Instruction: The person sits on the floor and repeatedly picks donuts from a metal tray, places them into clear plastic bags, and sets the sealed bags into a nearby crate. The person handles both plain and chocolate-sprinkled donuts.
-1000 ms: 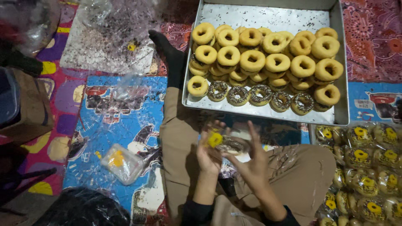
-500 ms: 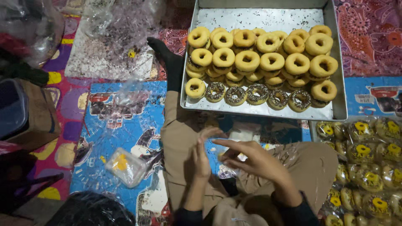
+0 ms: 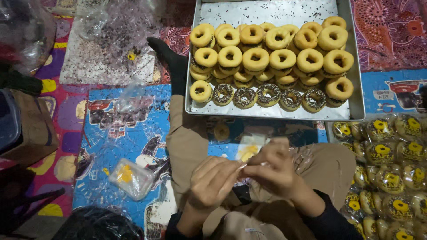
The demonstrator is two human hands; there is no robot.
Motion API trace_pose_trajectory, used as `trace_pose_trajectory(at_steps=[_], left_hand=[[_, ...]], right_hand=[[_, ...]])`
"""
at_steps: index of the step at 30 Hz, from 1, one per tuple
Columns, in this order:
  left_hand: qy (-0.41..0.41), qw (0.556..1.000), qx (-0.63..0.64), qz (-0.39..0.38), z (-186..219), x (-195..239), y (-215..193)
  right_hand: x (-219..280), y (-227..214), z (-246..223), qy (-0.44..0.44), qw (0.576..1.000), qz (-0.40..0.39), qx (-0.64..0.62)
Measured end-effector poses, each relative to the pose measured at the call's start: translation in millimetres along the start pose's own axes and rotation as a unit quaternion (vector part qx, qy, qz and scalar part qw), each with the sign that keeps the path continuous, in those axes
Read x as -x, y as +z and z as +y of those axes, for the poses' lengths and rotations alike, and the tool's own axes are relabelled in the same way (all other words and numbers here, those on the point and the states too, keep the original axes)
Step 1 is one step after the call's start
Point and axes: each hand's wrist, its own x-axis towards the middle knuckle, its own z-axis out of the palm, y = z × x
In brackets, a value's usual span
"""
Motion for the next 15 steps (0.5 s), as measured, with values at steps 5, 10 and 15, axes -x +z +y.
trace_pose_trajectory(at_steps=[5,10,15], left_hand=[[-0.084,0.996,-0.024,0.012,-9,24,-10],[-0.470,0.879,0.033,0.067,-55,49,21],[-0.622,0.777,-0.071,0.061,-96,97,48]], right_hand=[[61,15,43,0.079,0.923,-0.298,0.231],[85,38,84,0.435,0.719,-0.538,-0.061],[85,182,46,0.406,0.857,0.004,-0.318]])
